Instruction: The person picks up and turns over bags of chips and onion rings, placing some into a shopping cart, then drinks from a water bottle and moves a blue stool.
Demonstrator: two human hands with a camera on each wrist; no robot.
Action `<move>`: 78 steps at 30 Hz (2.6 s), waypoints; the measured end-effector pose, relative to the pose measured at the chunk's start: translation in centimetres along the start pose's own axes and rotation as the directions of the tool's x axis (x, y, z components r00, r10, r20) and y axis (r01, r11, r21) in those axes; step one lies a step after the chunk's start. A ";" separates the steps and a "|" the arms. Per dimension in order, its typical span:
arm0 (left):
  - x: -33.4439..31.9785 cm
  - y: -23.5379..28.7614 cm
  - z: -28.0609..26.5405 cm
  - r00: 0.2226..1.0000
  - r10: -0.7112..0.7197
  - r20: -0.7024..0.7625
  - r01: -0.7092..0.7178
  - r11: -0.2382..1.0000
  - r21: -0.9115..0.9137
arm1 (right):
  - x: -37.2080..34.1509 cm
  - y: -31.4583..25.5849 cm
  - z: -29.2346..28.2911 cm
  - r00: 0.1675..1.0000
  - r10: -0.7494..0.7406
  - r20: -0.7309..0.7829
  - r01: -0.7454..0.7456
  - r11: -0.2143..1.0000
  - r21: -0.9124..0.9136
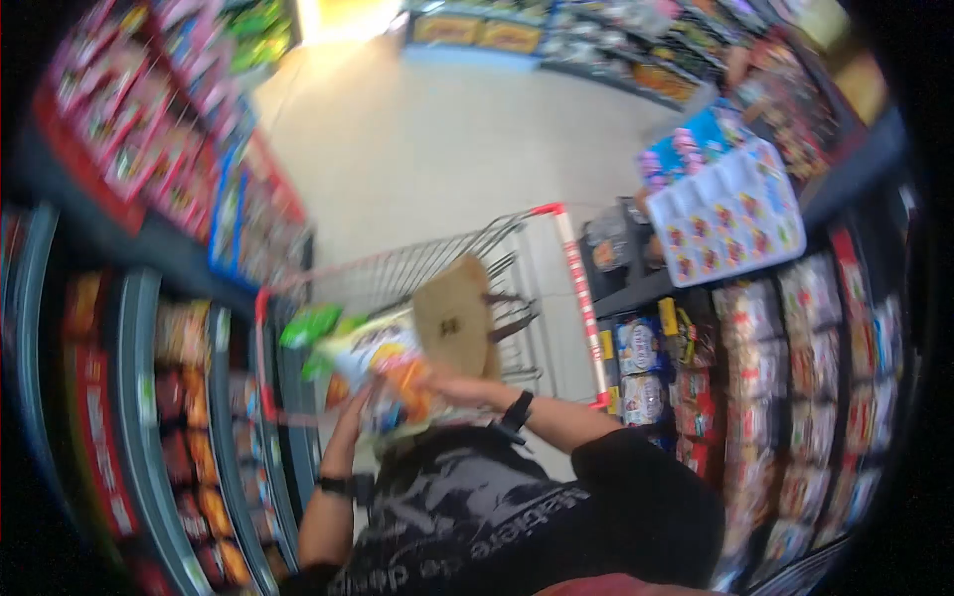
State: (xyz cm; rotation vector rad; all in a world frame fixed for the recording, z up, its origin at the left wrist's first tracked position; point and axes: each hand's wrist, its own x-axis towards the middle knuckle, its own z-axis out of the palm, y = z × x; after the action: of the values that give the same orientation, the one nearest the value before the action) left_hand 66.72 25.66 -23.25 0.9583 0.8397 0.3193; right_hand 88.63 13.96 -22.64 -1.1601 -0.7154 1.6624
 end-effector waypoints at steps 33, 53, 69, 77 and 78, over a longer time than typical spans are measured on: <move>-14.5 -10.1 -6.7 0.741 0.169 -0.650 -0.185 0.982 0.043 | 11.6 7.9 1.6 0.924 0.348 0.158 -0.358 0.933 0.040; -73.5 -14.9 -25.3 -0.617 0.516 -0.594 0.198 0.832 0.518 | 8.1 8.8 6.4 0.886 0.422 -0.191 -0.417 0.906 0.070; -85.7 -5.8 -32.0 -0.770 0.335 -0.544 -0.112 0.768 0.631 | -2.2 9.5 14.7 0.960 0.247 -0.130 -0.266 0.950 -0.162; -75.5 -2.9 -14.9 -0.632 0.681 -0.370 0.043 0.507 0.861 | -2.1 8.7 29.8 0.894 0.039 0.447 0.263 0.760 -0.594; -74.3 -2.8 -12.7 -0.601 0.717 -0.354 0.091 0.502 0.860 | -3.1 8.2 33.1 0.827 0.010 0.562 0.412 0.670 -0.618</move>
State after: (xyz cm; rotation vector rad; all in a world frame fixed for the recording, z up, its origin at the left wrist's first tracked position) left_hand 8.47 -11.79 6.77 1.5023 2.2074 2.3164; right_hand 55.29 9.82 -15.91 -1.0515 -1.9373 1.5221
